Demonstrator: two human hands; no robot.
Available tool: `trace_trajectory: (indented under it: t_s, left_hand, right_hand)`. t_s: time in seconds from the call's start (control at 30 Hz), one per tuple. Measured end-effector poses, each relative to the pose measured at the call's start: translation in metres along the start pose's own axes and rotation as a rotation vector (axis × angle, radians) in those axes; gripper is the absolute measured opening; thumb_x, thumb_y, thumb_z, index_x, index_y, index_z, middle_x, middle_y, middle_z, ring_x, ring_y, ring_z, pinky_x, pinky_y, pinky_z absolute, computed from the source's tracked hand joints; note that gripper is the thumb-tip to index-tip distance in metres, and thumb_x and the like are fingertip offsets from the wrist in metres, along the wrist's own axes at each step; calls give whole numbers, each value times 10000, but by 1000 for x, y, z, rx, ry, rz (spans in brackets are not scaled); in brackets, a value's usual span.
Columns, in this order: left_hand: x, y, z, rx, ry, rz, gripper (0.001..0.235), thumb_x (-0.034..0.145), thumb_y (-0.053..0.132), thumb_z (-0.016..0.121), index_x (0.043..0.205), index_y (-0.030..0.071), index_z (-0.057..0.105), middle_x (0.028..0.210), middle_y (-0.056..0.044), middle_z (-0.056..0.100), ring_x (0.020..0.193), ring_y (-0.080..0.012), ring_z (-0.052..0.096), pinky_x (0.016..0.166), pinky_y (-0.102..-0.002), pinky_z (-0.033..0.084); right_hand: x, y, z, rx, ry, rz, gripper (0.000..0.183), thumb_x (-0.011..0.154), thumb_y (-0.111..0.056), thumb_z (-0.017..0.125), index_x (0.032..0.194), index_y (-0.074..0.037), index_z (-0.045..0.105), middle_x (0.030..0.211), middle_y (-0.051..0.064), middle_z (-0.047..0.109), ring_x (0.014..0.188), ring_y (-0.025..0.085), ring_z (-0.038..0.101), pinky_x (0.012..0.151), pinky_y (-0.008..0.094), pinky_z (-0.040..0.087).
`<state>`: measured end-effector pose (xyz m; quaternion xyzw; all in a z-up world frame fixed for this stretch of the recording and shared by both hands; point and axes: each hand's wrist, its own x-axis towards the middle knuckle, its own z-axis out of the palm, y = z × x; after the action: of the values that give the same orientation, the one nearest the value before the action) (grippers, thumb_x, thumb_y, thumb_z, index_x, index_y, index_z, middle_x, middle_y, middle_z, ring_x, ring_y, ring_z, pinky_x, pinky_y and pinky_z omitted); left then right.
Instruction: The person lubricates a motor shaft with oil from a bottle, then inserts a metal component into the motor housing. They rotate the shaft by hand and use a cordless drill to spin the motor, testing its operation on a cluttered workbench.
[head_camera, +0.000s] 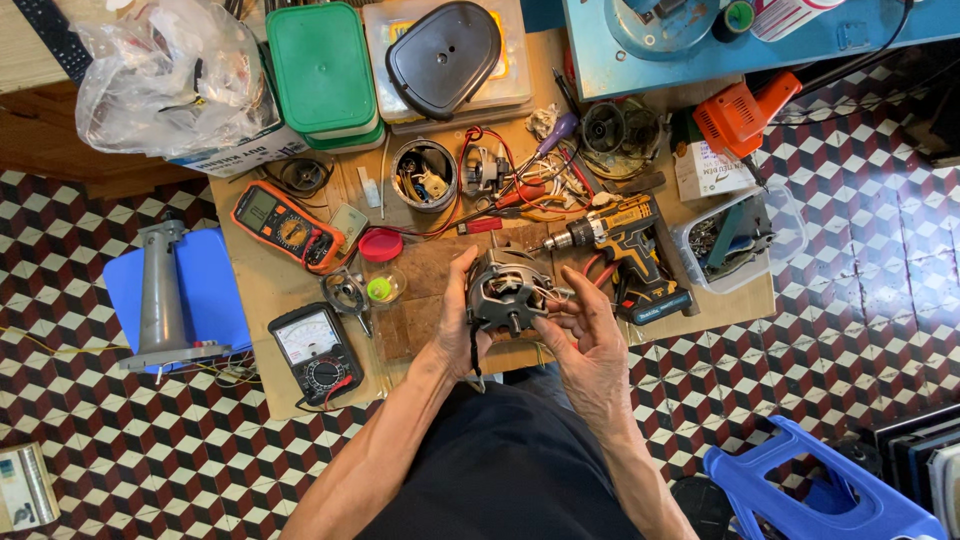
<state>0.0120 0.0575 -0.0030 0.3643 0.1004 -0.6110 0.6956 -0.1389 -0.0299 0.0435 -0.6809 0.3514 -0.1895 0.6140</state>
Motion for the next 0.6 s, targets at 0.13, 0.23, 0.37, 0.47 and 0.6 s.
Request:
trace_trajectory:
  t_s: [0.13,0.23,0.37,0.47,0.6]
  left_hand:
    - [0,2,-2,78,-1,97,659,983,658,420,1200,88,667,1046,-60,742,945,-135,712,844,-302,595]
    - [0,5,0,109,10,108,652,987,644,445,1253,86,654,1080,-68,734,958,-137,700,828,-296,577]
    - [2,7,7,133,26,108,642,926,623,454,1354,158,568,1164,-91,699,995,-156,708,823,-313,599]
    - [3,8,11,167,16,168,662,948,616,466,1374,117,555,1195,-105,676,1052,-173,699,877,-310,600]
    - [9,8,8,291,84,232,645,959,603,489,1368,112,575,1140,-61,644,1038,-144,642,881,-293,549]
  right_hand:
    - [-2,9,-3,123,-28,24,676,912,-41,722,1517,-16,422,1343,135,547,1201,189,615,1032,322,588]
    - [-5,16,-6,159,-39,87,683,908,-58,713,1520,-31,412,1318,138,599,1226,206,638,1052,326,589]
    - [-5,26,-9,204,-25,151,676,916,-45,697,1529,-24,411,1347,161,597,1237,227,624,1059,343,575]
    - [-1,34,-11,228,-16,156,658,928,-38,677,1523,-7,400,1421,162,552,1270,227,602,1071,354,560]
    - [6,42,-12,205,-18,166,629,944,-49,645,1516,7,390,1441,164,561,1277,226,616,1059,349,573]
